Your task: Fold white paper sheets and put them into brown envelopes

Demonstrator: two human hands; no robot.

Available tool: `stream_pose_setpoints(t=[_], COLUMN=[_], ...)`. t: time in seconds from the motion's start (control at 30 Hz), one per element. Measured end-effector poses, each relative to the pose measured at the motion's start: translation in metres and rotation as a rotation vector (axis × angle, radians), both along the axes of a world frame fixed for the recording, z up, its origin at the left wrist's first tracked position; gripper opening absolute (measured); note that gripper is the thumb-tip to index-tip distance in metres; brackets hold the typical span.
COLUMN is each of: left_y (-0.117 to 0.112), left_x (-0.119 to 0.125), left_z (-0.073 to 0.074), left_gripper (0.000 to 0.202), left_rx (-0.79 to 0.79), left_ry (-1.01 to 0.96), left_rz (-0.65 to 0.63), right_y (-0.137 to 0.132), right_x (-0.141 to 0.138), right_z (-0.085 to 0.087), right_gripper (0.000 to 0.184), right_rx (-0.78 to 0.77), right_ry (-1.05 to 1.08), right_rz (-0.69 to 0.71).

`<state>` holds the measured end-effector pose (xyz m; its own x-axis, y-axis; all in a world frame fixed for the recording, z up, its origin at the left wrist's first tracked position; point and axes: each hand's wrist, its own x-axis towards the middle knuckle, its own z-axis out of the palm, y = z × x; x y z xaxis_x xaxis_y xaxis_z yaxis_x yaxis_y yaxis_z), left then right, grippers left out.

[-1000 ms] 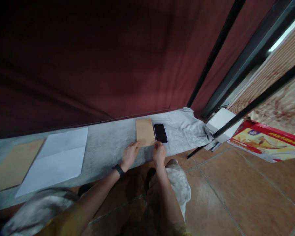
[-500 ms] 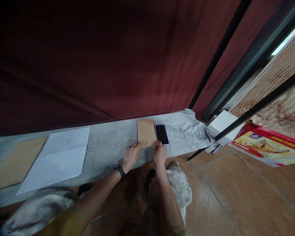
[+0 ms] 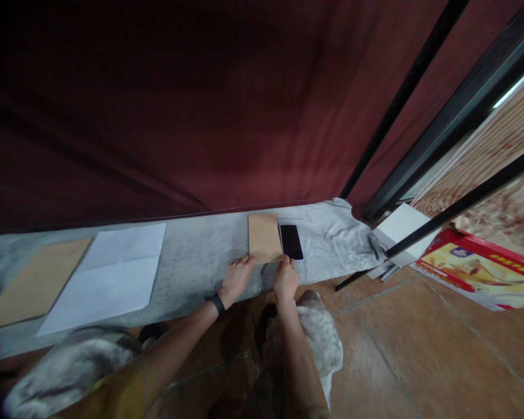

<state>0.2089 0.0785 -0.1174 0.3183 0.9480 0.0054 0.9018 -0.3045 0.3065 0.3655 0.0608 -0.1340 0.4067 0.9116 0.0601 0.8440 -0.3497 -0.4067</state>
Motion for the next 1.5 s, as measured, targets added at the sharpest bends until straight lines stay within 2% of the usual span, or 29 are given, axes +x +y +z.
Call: stream_pose_setpoints(t=[0.2,0.33,0.43,0.63,0.73,0.87,0.97,1.07,1.17,1.3,1.4,1.5], left_y=[0.002,-0.001,-0.006,-0.024,-0.04,-0.064,-0.077,-0.084,-0.081,-0.069,-0.058,-0.047], left_x=[0.0,-0.004,-0.013,-0.04,-0.059,-0.098,-0.137,-0.174,-0.2,-0.219,-0.229,-0.237], left_z=[-0.001,-0.005,-0.007,-0.006,-0.009,-0.015,-0.017,-0.015,-0.01,-0.002,0.003,0.008], left_gripper=[0.038,0.039,0.043,0.036,0.035,0.033,0.036,0.041,0.044,0.054,0.051,0.046], left_rx=[0.0,0.009,0.008,-0.004,0.027,0.091,0.131,0.167,0.198,0.224,0.244,0.267], left_ry=[-0.016,-0.053,-0.086,-0.134,-0.142,-0.099,-0.045,0.037,0.15,0.206,0.231,0.255], left_rz=[-0.01,-0.001,0.006,-0.014,-0.012,0.04,0.145,0.219,0.225,0.14,0.124,0.12], right_y=[-0.001,-0.006,-0.009,-0.01,-0.006,0.001,0.002,-0.001,-0.007,-0.014,-0.017,-0.016], right_x=[-0.001,0.0,-0.001,-0.011,-0.017,-0.032,-0.051,-0.073,-0.092,-0.112,-0.124,-0.135], right_z=[0.002,0.005,0.01,0.018,0.015,-0.001,-0.013,-0.018,-0.014,-0.011,-0.013,-0.012], right_gripper=[0.033,0.047,0.052,0.048,0.044,0.044,0.043,0.039,0.036,0.035,0.032,0.032], right_rx=[0.009,0.02,0.029,0.028,0.102,0.2,0.186,0.153,0.145,0.134,0.054,-0.115], right_ry=[0.009,0.002,-0.008,0.049,0.131,0.42,0.566,0.559,0.49,0.506,0.687,0.941], right_rz=[-0.001,0.001,-0.006,0.007,0.054,0.24,0.348,0.438,0.538,0.616,0.615,0.561])
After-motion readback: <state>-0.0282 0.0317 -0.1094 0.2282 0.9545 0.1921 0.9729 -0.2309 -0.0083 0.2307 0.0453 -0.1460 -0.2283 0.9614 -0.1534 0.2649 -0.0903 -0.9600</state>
